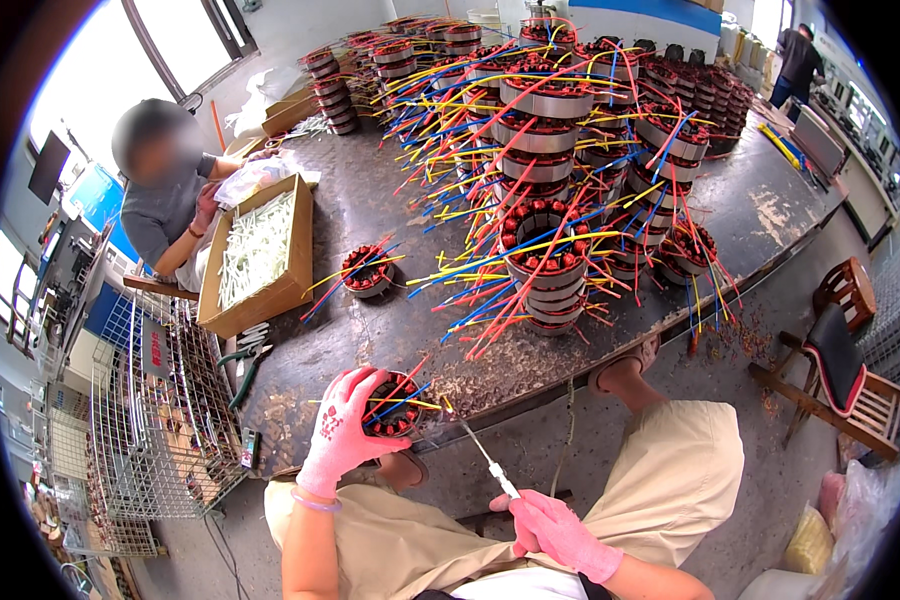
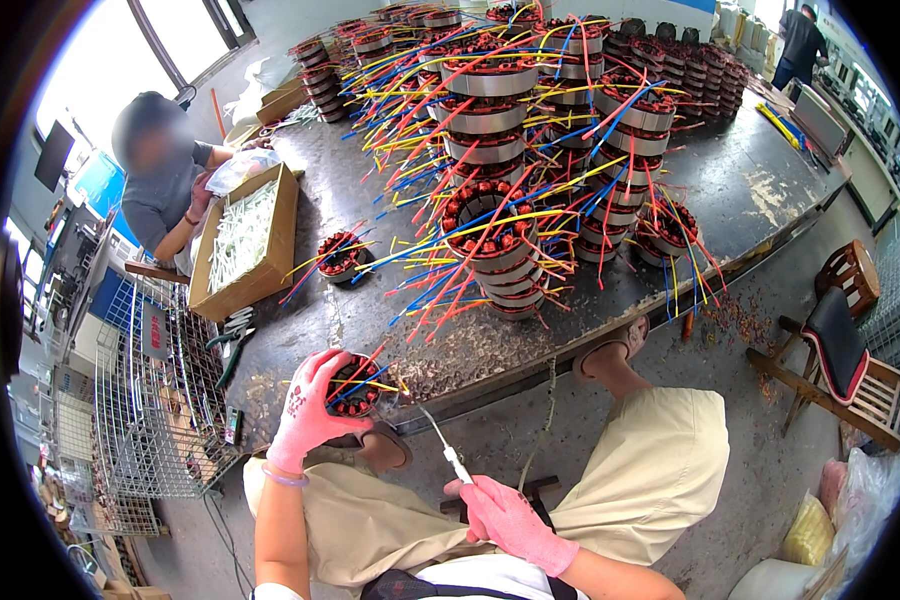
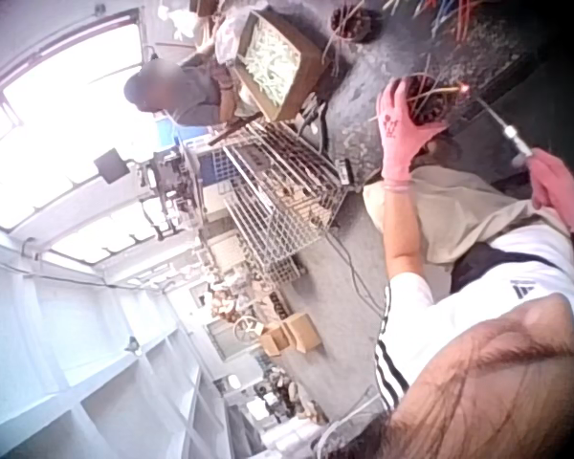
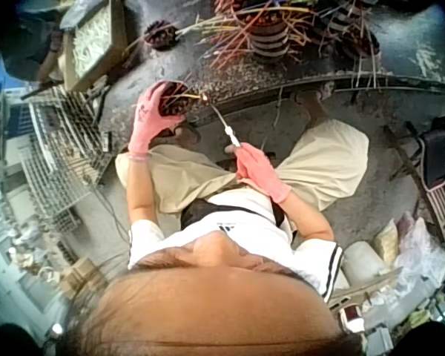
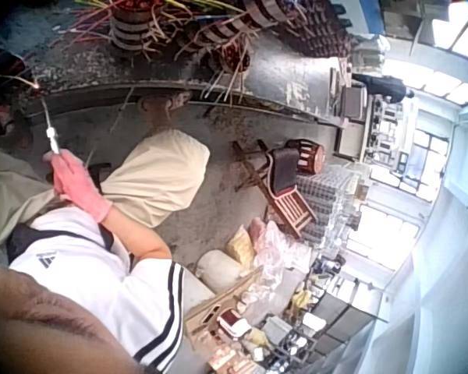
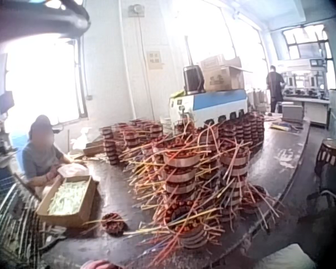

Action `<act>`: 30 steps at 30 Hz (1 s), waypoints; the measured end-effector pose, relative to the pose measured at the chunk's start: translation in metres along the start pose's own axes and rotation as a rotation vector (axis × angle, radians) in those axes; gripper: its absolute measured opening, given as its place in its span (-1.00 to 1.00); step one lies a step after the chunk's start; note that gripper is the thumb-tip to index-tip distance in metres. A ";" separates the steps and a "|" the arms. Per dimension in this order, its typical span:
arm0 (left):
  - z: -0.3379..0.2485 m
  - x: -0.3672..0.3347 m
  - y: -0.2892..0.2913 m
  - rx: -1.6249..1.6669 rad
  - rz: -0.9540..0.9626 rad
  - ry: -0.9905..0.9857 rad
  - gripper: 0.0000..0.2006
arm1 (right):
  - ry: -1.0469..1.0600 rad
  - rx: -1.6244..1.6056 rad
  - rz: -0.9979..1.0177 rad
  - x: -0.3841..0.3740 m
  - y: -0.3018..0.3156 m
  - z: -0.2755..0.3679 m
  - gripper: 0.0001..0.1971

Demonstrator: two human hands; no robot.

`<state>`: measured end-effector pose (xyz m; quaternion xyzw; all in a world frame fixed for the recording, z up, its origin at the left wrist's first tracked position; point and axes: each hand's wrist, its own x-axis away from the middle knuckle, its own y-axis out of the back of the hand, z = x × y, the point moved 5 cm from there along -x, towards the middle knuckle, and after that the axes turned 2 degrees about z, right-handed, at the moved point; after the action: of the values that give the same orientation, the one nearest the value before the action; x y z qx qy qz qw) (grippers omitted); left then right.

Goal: The person uses a handheld tool to apply heat to wire connections on circular electrical coils. They pick up individual coils from a large stack on a table, apply the tool to several points on the wiring, and place them into a separate pile.

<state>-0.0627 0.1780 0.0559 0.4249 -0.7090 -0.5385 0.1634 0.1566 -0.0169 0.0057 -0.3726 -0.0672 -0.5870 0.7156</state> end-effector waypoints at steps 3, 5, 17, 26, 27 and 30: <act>0.000 0.000 0.000 -0.002 0.000 -0.002 -0.08 | 0.007 0.014 0.002 -0.002 0.002 -0.003 -0.63; 0.000 0.000 0.000 -0.001 0.001 -0.002 -0.08 | 0.004 0.031 0.000 -0.003 0.002 -0.003 -0.63; 0.000 0.000 -0.001 0.011 0.001 0.002 -0.08 | 0.001 -0.014 0.025 -0.004 0.001 -0.004 -0.63; 0.001 0.000 -0.001 0.012 0.006 0.007 -0.07 | -0.012 -0.010 0.012 -0.002 0.000 0.000 -0.62; 0.001 0.000 -0.001 0.011 0.008 0.010 -0.07 | -0.016 0.001 0.010 -0.002 -0.001 0.001 -0.62; 0.001 -0.001 0.000 0.018 0.010 0.012 -0.07 | -0.024 0.012 0.006 0.000 -0.001 0.005 -0.62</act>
<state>-0.0627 0.1789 0.0555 0.4260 -0.7149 -0.5289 0.1665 0.1569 -0.0138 0.0098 -0.3756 -0.0782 -0.5801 0.7185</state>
